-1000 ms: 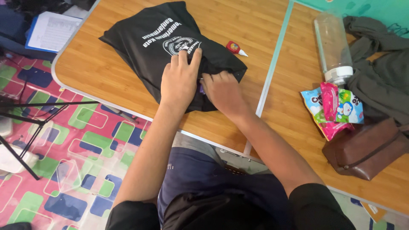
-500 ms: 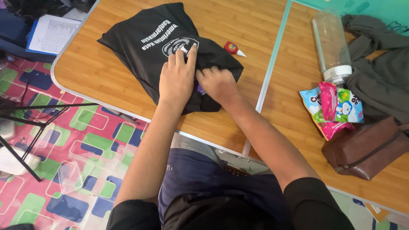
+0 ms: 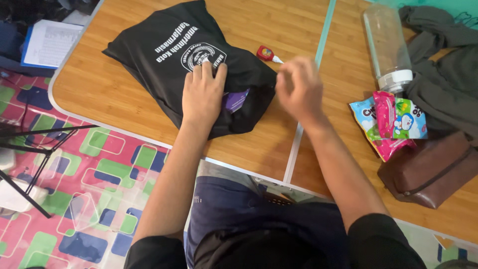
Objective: The person packs a black tote bag at a table. They place a folder, a notebook, a charger with cable, and snack packets into the bag, then fold a dark jacket and put it in as well, arranging the contents inside the bag.
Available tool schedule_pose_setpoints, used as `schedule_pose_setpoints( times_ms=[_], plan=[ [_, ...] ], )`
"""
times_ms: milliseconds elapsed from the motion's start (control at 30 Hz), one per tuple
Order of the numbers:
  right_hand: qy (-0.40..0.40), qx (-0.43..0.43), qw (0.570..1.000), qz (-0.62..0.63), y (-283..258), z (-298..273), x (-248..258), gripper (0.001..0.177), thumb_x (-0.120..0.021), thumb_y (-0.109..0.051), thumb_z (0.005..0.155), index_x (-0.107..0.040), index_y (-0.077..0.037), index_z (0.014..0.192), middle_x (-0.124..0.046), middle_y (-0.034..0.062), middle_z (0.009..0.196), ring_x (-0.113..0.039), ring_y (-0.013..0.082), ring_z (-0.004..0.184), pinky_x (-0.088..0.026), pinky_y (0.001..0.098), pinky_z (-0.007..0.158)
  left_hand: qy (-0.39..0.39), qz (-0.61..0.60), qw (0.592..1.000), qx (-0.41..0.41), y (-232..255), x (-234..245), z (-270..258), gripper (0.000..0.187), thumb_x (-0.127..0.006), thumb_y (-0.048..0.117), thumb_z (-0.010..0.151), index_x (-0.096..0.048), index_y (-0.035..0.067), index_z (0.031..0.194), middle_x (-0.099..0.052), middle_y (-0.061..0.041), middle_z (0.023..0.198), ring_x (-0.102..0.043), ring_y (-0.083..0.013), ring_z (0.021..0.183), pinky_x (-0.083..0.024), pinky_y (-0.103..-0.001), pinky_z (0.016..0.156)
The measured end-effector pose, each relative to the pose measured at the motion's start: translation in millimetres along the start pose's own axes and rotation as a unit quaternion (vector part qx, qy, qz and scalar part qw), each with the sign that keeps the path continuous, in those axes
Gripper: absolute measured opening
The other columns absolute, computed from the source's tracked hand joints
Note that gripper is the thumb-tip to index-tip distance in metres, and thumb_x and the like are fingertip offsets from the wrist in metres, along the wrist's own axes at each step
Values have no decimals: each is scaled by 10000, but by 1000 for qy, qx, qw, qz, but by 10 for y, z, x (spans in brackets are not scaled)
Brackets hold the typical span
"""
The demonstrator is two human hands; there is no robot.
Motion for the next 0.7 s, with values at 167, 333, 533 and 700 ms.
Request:
schedule_pose_setpoints(
  times_ms=[167, 333, 533, 700],
  plan=[
    [-66, -64, 995, -41, 504, 219, -332, 352, -805, -125, 877, -636, -47, 1176, -583, 211, 1206, -573, 413, 1115, -493, 473, 933, 0, 43, 999, 9, -7, -204, 118, 152, -638, 102, 903, -588, 123, 1046, -590, -49, 944, -622, -231, 921, -512, -367, 783],
    [-119, -13, 992, -37, 565, 82, -644, 390, -722, -29, 956, -658, -91, 1335, -660, 127, 1280, -600, 368, 1161, -504, 450, 1000, -9, 35, 999, 21, 75, -301, 117, 159, -655, 116, 895, -581, 104, 1035, -594, -60, 941, -628, -241, 924, -521, -368, 782],
    [-123, -81, 988, -39, 740, -21, -729, 244, -744, -94, 943, -712, -47, 1181, -702, 148, 1095, -628, 377, 1041, -507, 459, 870, -81, -46, 995, 34, 123, -266, -2, 387, -795, 175, 727, -573, 64, 1024, -597, -109, 991, -623, -287, 960, -525, -386, 784],
    [-104, -215, 960, 143, 861, -9, -462, 181, -748, -96, 1006, -745, -44, 1178, -722, 87, 1039, -652, 214, 921, -528, 334, 814, -67, -49, 996, 44, 135, 38, -105, 489, -825, 198, 693, -580, 68, 1095, -590, -112, 1027, -611, -285, 976, -525, -391, 802]
  ],
)
Point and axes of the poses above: each hand's wrist, its own z-axis towards the middle knuckle, its own x-axis out of the back of the hand, y = z × x, the point moved 7 cm from there along z, towards the middle knuckle
